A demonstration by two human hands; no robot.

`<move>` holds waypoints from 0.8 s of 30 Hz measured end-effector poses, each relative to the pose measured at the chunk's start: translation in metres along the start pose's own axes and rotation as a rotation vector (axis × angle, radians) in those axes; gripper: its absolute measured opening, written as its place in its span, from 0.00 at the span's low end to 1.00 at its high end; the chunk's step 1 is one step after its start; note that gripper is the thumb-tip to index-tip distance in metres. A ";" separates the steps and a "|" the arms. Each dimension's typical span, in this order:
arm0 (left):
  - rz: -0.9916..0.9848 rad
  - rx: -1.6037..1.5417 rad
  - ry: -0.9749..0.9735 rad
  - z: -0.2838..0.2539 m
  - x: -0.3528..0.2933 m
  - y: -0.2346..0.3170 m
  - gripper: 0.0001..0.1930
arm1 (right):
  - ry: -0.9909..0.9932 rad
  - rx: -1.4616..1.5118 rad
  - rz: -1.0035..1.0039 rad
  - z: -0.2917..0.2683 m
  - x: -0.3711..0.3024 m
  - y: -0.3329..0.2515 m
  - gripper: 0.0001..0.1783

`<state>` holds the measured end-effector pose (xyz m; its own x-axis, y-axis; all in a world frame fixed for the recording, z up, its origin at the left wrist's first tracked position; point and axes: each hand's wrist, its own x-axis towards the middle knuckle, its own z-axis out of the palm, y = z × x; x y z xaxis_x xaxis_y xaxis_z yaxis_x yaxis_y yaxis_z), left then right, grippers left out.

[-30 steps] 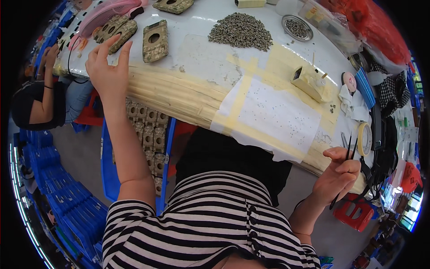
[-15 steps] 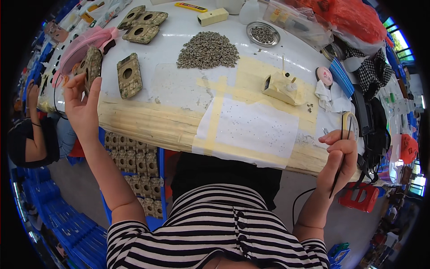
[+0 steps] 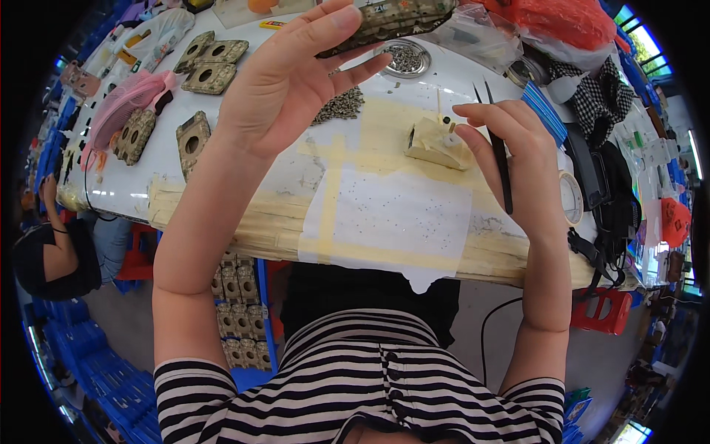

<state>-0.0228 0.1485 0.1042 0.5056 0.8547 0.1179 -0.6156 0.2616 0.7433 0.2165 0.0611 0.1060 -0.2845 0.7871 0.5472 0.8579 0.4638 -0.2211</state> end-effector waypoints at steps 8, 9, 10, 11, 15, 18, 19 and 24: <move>0.009 -0.012 0.074 -0.008 0.004 -0.026 0.21 | -0.060 0.075 -0.001 0.008 0.002 0.009 0.08; -0.011 -0.043 0.062 -0.013 0.003 -0.026 0.21 | -0.055 0.085 0.014 0.007 0.001 0.010 0.08; -0.030 -0.074 0.050 -0.016 0.001 -0.027 0.22 | -0.049 0.096 0.028 0.006 0.000 0.009 0.08; -0.035 -0.038 0.101 -0.010 -0.001 -0.025 0.25 | -0.041 0.106 0.032 0.004 0.001 0.009 0.08; -0.115 -0.059 0.042 0.001 -0.007 -0.026 0.29 | 0.189 0.148 0.072 -0.012 0.002 0.000 0.08; -0.176 -0.105 -0.008 0.001 -0.009 -0.030 0.29 | 0.468 0.306 0.124 -0.023 -0.004 -0.007 0.06; -0.204 -0.089 -0.004 0.003 -0.010 -0.031 0.29 | 0.456 0.347 0.092 -0.023 -0.004 -0.008 0.06; -0.275 -0.089 -0.010 0.006 -0.016 -0.035 0.29 | 0.272 0.495 0.096 -0.014 -0.004 -0.022 0.13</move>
<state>-0.0056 0.1228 0.0803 0.6666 0.7418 -0.0732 -0.5047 0.5215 0.6880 0.2049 0.0423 0.1204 -0.0384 0.7328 0.6794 0.5531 0.5818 -0.5963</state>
